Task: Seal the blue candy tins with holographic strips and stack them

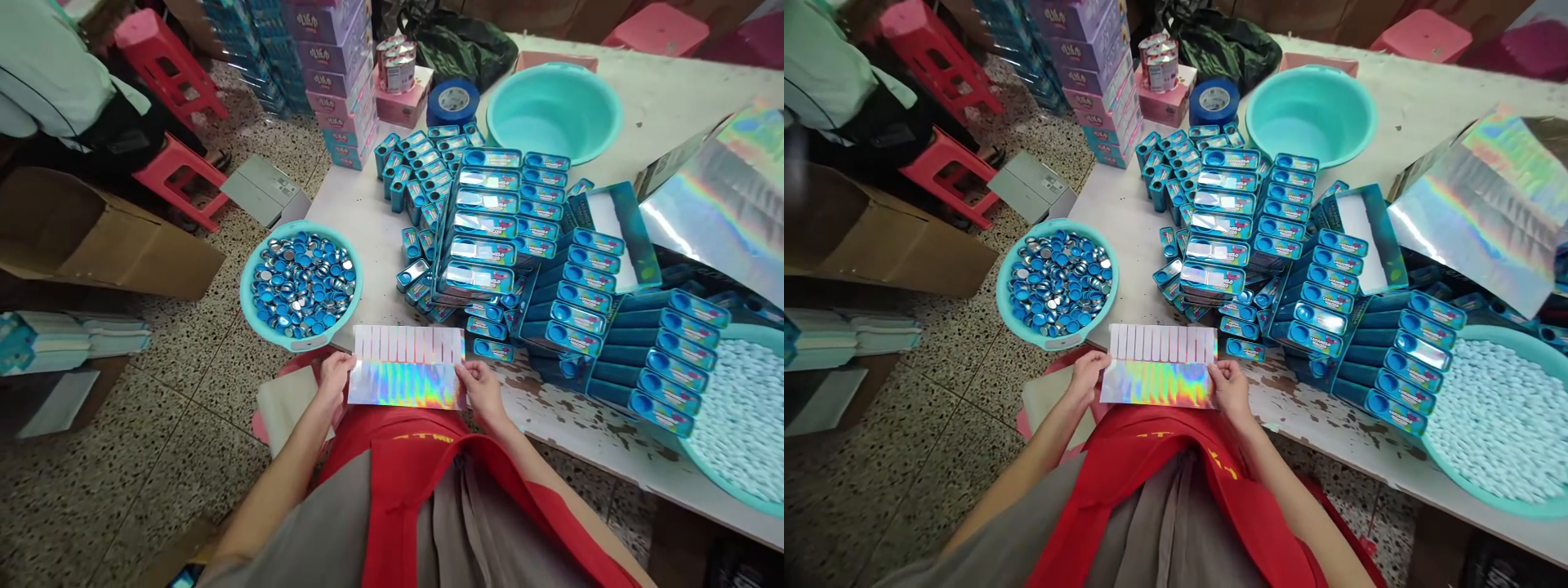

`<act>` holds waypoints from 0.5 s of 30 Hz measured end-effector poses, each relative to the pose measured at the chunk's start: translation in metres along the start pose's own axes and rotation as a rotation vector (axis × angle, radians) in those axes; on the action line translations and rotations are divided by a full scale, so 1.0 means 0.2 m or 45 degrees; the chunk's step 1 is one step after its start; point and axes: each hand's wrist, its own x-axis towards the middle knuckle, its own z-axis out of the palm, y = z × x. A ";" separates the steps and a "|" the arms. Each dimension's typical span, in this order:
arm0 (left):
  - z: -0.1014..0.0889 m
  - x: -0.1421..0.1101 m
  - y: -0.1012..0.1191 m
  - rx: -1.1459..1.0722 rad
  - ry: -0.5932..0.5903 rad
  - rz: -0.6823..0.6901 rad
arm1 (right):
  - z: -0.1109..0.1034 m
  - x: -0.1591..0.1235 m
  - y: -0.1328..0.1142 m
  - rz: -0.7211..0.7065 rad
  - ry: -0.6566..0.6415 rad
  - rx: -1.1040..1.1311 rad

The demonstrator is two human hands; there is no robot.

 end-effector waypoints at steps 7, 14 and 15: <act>0.06 -0.21 0.27 0.216 -0.292 0.948 | 0.09 -0.13 -0.22 0.012 -0.201 0.050; 0.18 -0.22 0.47 0.307 -0.646 1.100 | 0.07 -0.11 -0.28 -0.098 -0.199 0.010; 0.16 -0.22 0.47 0.322 -0.645 1.069 | 0.06 -0.10 -0.28 -0.152 -0.185 -0.053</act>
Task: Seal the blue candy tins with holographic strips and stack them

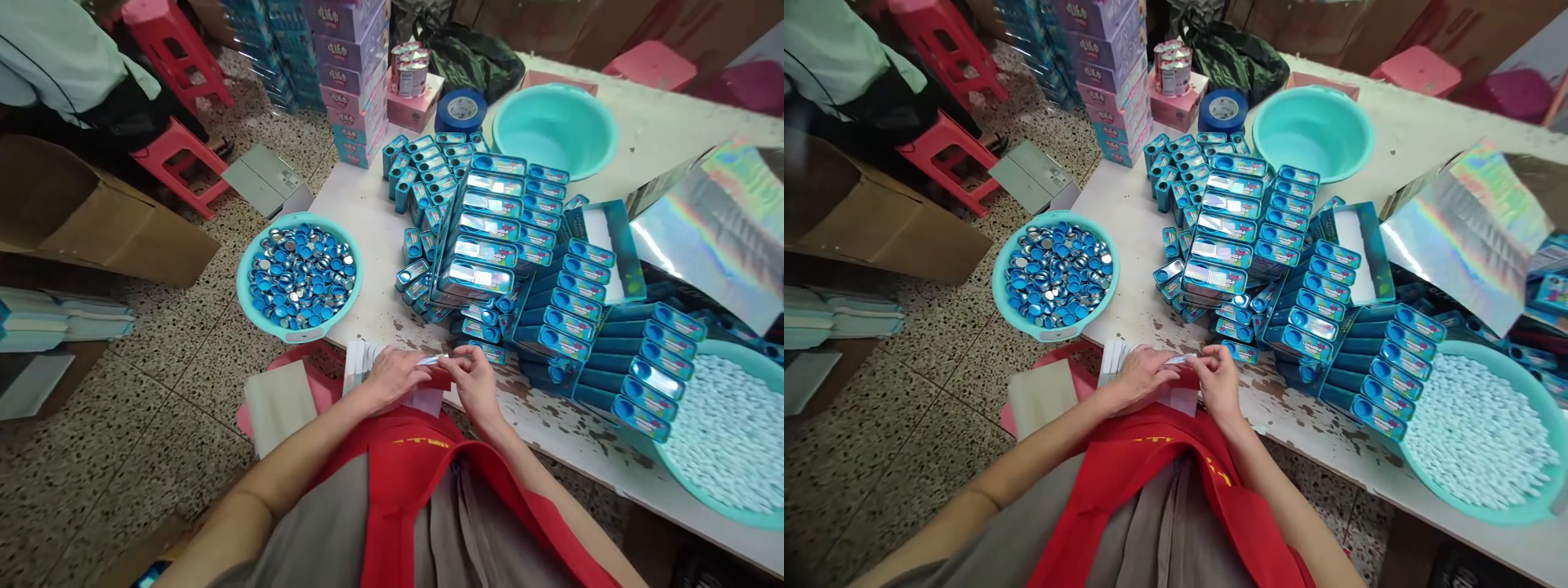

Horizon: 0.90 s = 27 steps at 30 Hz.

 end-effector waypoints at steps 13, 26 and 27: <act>0.00 -0.01 0.02 0.082 0.130 -0.085 | 0.03 0.02 0.05 -0.216 0.019 -0.344; 0.23 -0.31 -0.53 -0.883 0.711 -1.022 | -0.07 0.10 0.20 -0.123 -0.194 -0.161; 0.24 -0.30 -0.53 -0.937 0.726 -1.003 | -0.08 0.10 0.20 -0.112 -0.191 -0.157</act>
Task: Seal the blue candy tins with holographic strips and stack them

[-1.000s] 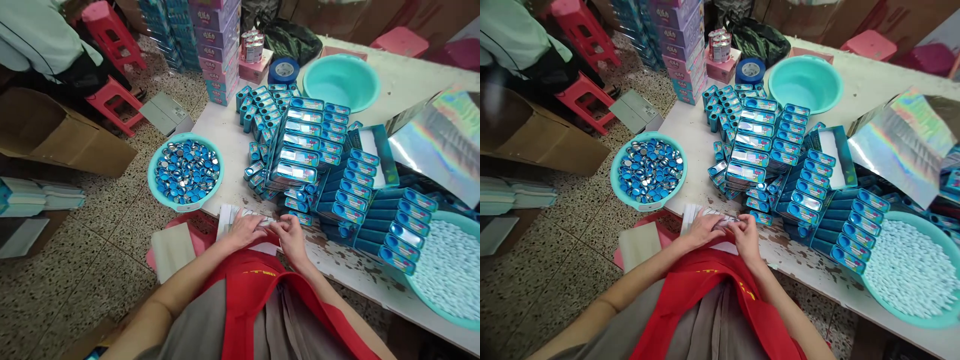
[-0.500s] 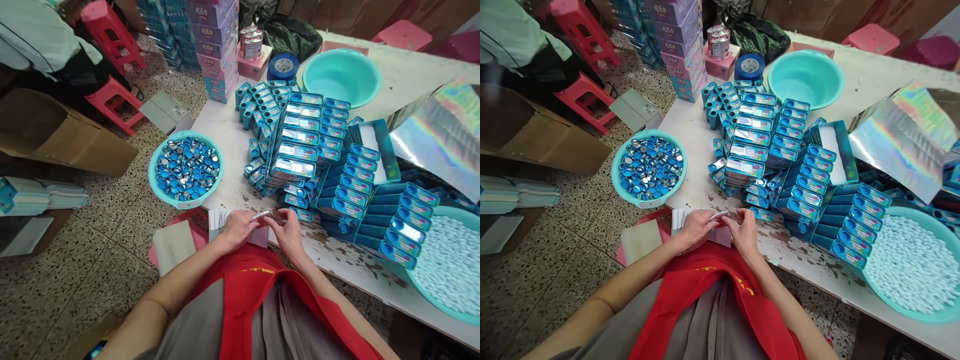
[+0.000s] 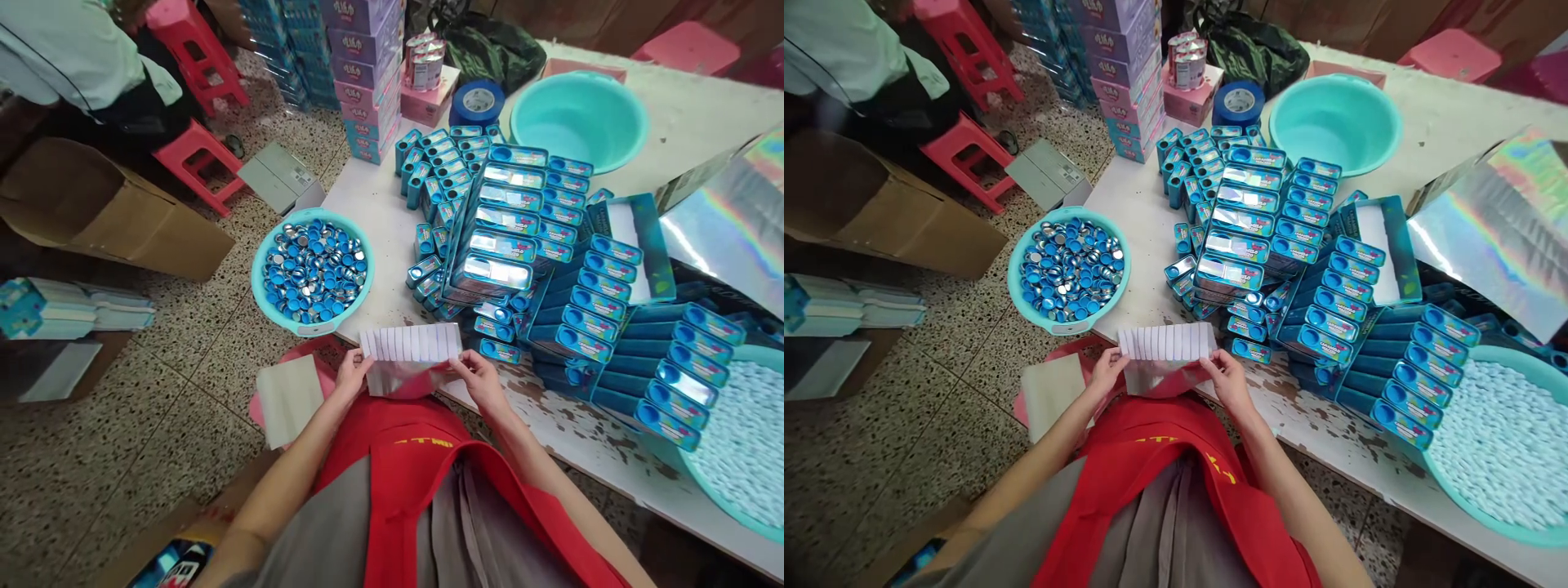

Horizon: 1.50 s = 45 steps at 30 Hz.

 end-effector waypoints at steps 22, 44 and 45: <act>-0.20 -0.06 0.18 -0.608 -0.236 0.006 | 0.02 -0.02 -0.04 -0.007 0.179 0.124; -0.08 -0.29 0.58 0.940 -0.155 0.901 | 0.08 -0.01 -0.20 -0.561 -0.223 -0.432; 0.00 -0.29 0.61 0.991 -0.334 0.912 | 0.09 0.00 -0.20 -0.530 -0.275 -0.426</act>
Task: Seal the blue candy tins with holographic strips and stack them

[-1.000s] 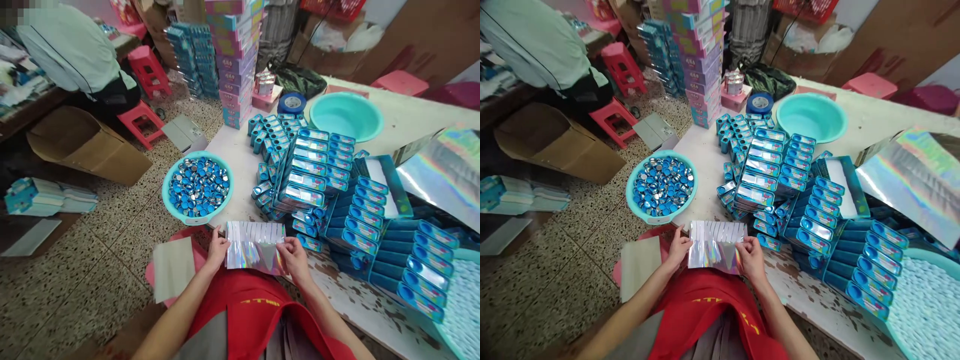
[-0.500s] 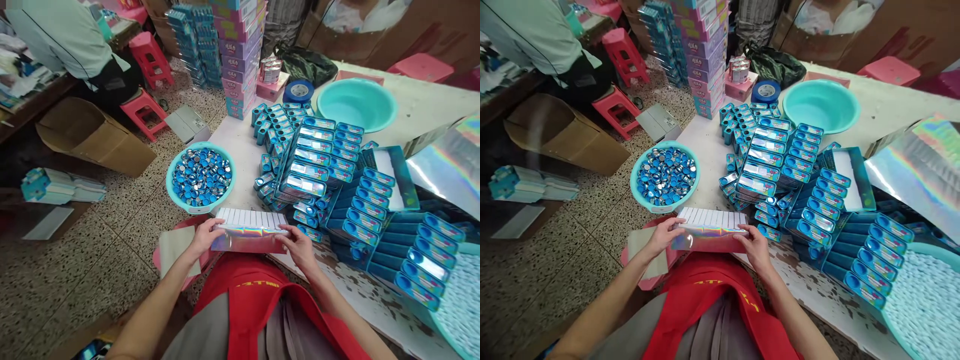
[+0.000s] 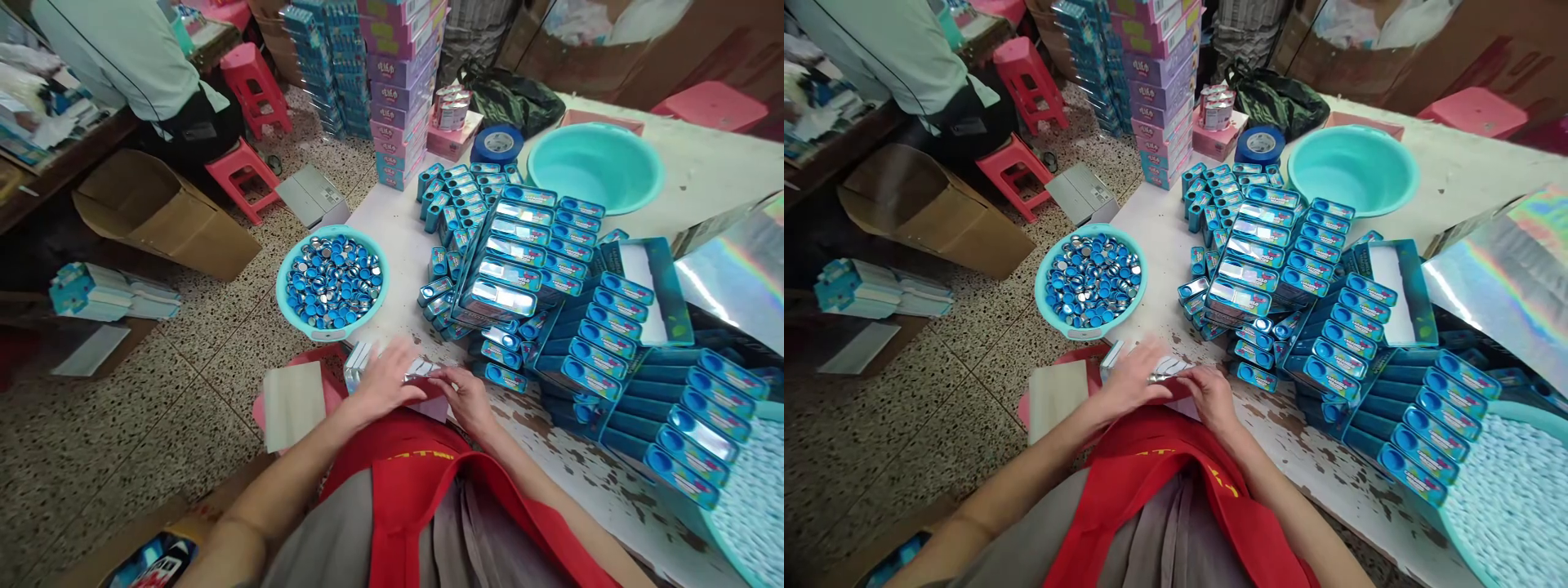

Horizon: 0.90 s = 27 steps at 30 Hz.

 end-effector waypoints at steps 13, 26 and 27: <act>0.01 0.13 -0.21 -0.243 -0.015 -0.035 | -0.12 0.03 0.15 0.429 0.205 0.279; 0.04 0.12 -0.48 0.116 -0.204 -0.386 | 0.00 -0.01 0.22 0.404 0.256 0.255; 0.03 0.11 -0.52 0.127 -0.206 -0.396 | 0.00 0.00 0.22 0.393 0.234 0.242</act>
